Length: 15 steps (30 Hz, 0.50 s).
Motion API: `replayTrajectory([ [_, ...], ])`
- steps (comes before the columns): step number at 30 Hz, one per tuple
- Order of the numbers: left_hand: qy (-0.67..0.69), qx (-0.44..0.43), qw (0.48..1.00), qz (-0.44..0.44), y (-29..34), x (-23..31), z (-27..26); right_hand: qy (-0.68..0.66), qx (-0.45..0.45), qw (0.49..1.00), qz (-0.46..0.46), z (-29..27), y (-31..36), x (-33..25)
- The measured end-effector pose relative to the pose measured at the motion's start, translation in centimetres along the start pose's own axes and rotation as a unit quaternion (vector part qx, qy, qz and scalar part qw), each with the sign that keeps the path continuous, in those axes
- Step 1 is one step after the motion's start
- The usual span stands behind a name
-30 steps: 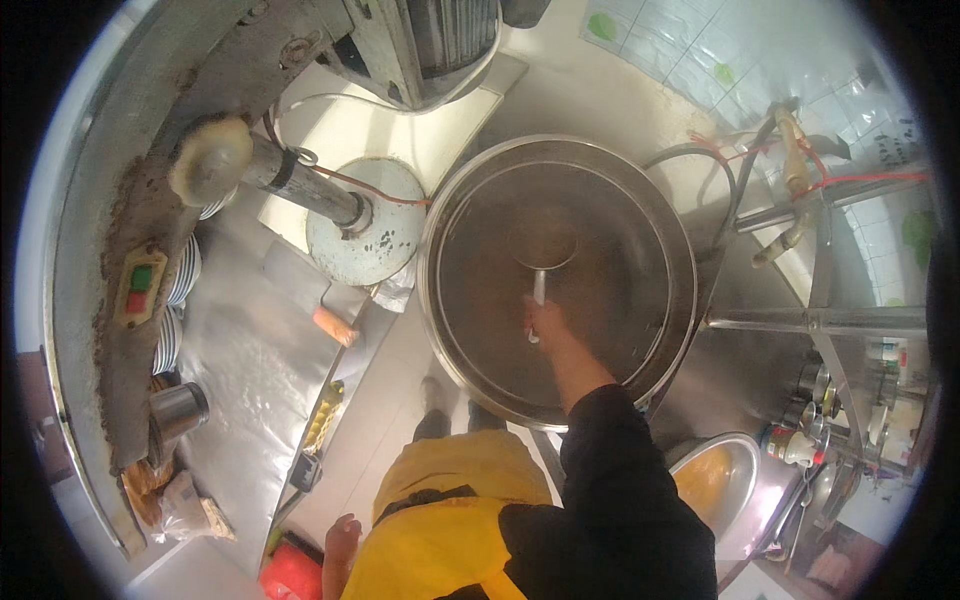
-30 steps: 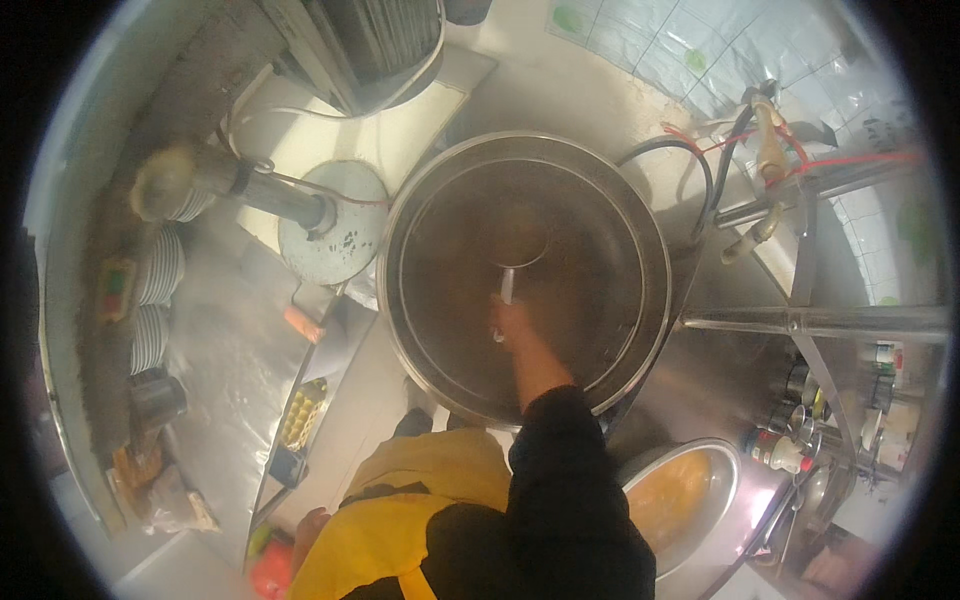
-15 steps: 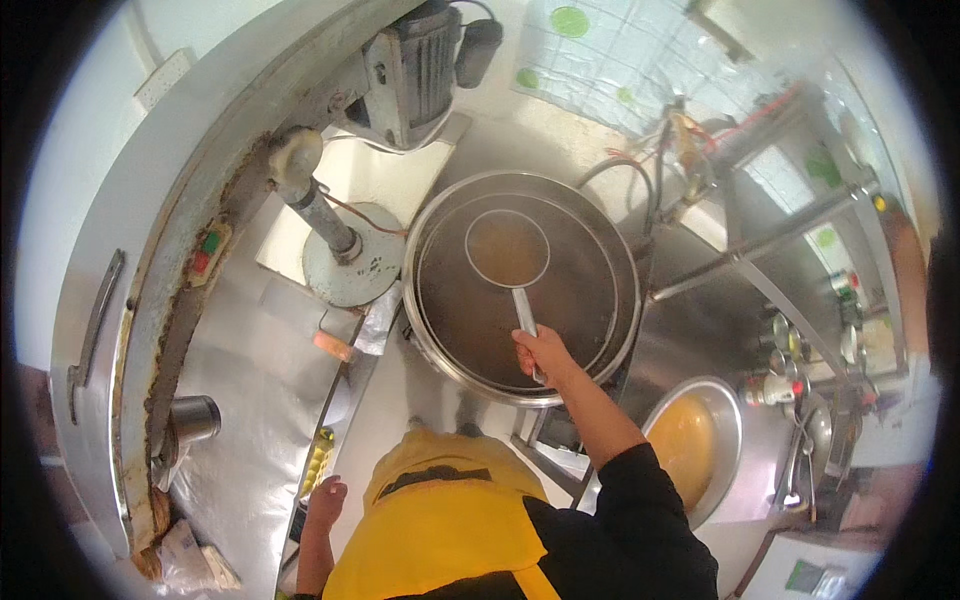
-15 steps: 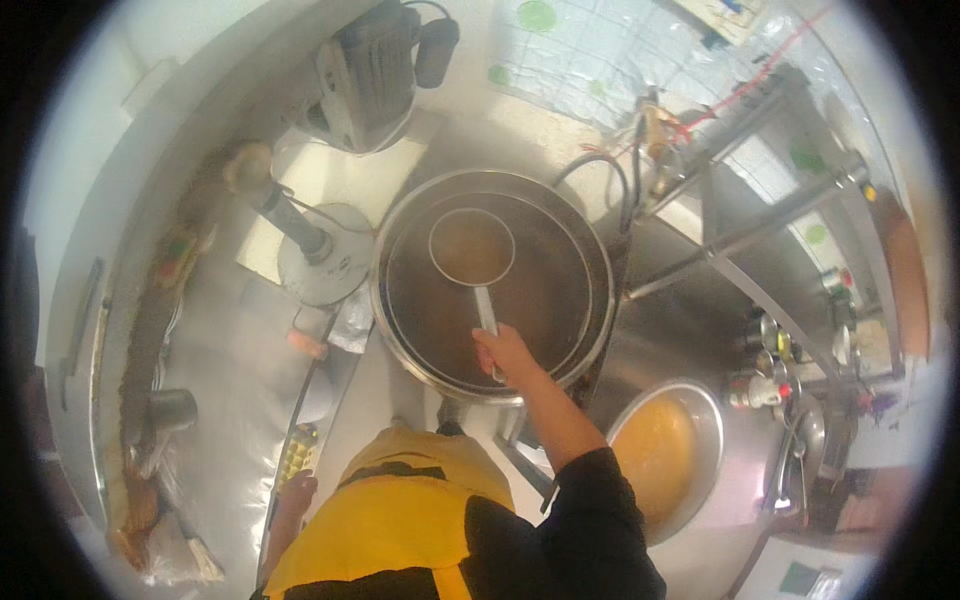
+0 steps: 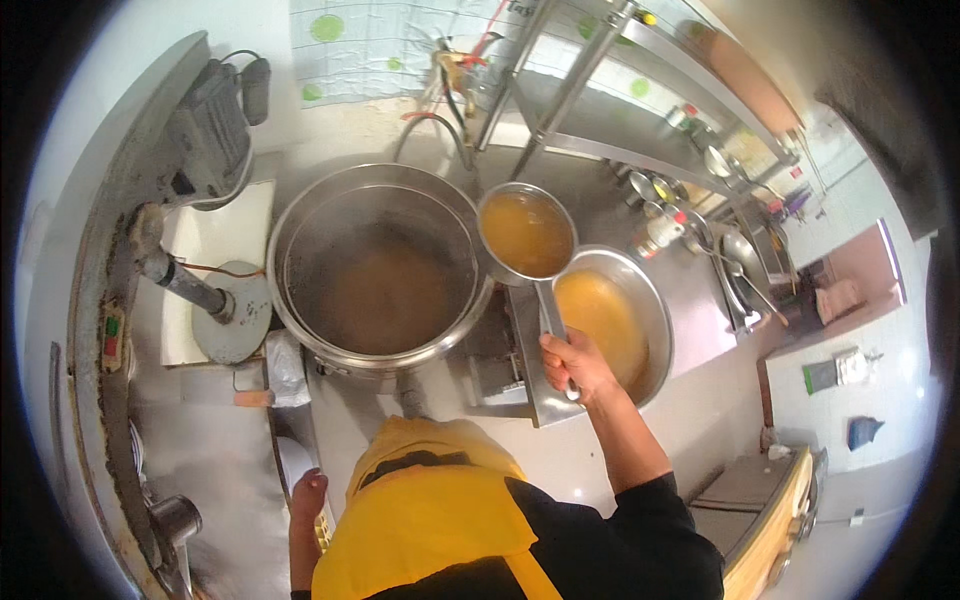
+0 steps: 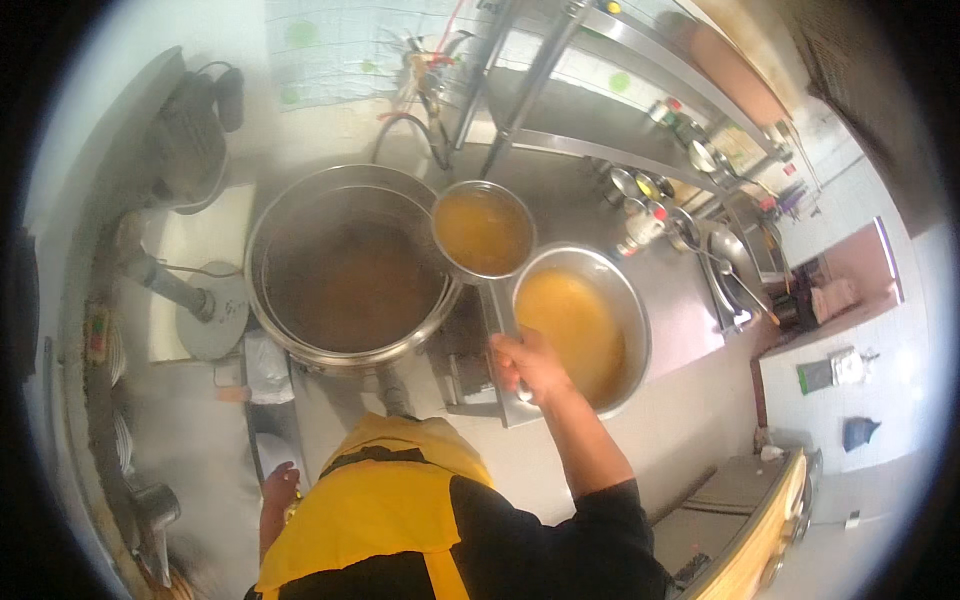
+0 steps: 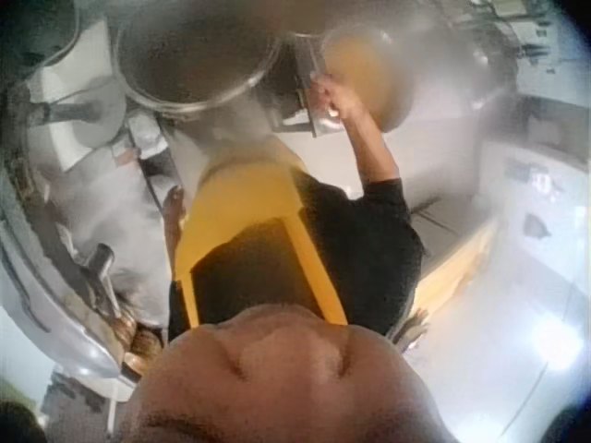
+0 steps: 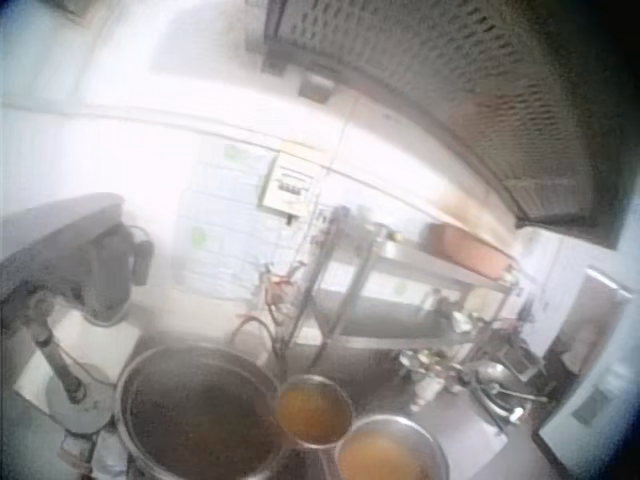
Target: The person pours water from a metal bowl into a sink, then uses a ladle to transfer a yellowish liquid from a large pot into the bowl. The person then wipes the bowl and the surrounding counter with a cloth.
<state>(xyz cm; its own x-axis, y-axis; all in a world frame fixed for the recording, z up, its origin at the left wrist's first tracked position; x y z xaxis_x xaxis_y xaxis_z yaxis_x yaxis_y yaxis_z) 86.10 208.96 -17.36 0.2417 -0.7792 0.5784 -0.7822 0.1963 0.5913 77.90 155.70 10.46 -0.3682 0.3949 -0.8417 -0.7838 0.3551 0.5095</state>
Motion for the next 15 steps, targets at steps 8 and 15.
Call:
replayTrajectory([
  [8, -0.010, 0.021, 0.995, 0.101, -1.8, 3.5, -1.2, 0.062, 0.234, 0.970, -0.011, -9.6, 8.9, 3.5],
  [15, -0.026, 0.019, 0.987, 0.155, -2.4, 5.1, -1.1, 0.225, 0.373, 0.900, 0.029, -15.5, 12.3, 5.5],
])
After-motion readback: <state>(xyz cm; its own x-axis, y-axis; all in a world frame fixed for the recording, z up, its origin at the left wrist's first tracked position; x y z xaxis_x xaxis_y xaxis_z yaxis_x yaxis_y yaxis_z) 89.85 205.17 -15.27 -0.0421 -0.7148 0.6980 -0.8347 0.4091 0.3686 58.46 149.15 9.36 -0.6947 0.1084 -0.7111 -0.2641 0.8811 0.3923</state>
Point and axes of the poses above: each hand's wrist, its own y-axis away from the middle knuckle, its own z-axis out of the palm, x = y × z, the point moved 6 cm from there along -y, towards the middle knuckle, and after that the axes turned 2 degrees about x, right-handed, at the moved point
